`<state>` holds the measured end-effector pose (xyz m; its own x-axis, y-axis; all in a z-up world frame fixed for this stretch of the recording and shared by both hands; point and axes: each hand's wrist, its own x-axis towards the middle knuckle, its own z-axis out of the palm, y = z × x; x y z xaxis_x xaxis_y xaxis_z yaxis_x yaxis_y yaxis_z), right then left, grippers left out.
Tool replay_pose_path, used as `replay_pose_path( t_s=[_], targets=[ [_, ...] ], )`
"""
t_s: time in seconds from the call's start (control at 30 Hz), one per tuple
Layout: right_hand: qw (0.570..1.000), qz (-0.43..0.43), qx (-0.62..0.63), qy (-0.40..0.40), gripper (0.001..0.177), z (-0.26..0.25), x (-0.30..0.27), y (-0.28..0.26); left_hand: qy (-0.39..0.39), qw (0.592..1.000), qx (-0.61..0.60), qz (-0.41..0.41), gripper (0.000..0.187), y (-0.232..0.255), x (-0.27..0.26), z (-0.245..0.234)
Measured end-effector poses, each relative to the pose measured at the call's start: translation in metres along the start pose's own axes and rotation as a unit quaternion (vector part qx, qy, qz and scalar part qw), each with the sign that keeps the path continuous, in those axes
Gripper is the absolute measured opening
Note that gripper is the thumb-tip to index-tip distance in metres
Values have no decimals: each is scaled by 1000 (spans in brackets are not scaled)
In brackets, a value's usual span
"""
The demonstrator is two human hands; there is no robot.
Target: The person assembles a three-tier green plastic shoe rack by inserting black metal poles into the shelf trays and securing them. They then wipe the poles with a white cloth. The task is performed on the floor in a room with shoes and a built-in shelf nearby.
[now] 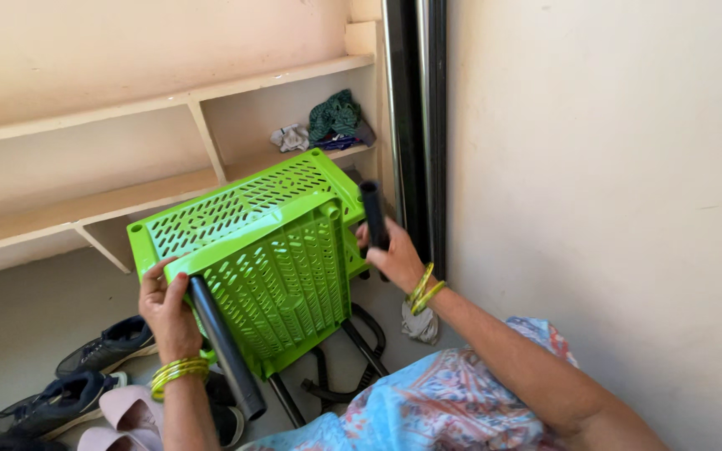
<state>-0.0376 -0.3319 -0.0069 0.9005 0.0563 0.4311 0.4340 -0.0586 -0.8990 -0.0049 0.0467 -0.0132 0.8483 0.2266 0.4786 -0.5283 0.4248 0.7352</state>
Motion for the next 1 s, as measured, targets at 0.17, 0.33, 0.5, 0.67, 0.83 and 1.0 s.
replay_pose_path(
  t_s=[0.17, 0.33, 0.5, 0.67, 0.83, 1.0],
  targets=[
    [991, 79, 92, 50, 60, 6, 25, -14, -42, 991, 114, -62, 35, 29, -5, -12],
    [991, 87, 102, -1, 67, 28, 28, -18, -148, 866, 471, -85, 37, 98, 4, 1],
    [994, 68, 57, -59, 70, 38, 23, -25, -265, 630, 727, -68, 60, 108, 12, 58],
    [993, 42, -41, -107, 71, 32, 11, -30, -329, 620, 712, -11, 56, 83, 19, 90],
    [993, 26, -113, -7, 70, 20, -4, -40, -256, 653, 713, -21, 54, 66, 19, 76],
    [972, 170, -140, -79, 59, -7, -23, -57, -194, 636, 742, -80, 53, 60, 28, 51]
  ],
)
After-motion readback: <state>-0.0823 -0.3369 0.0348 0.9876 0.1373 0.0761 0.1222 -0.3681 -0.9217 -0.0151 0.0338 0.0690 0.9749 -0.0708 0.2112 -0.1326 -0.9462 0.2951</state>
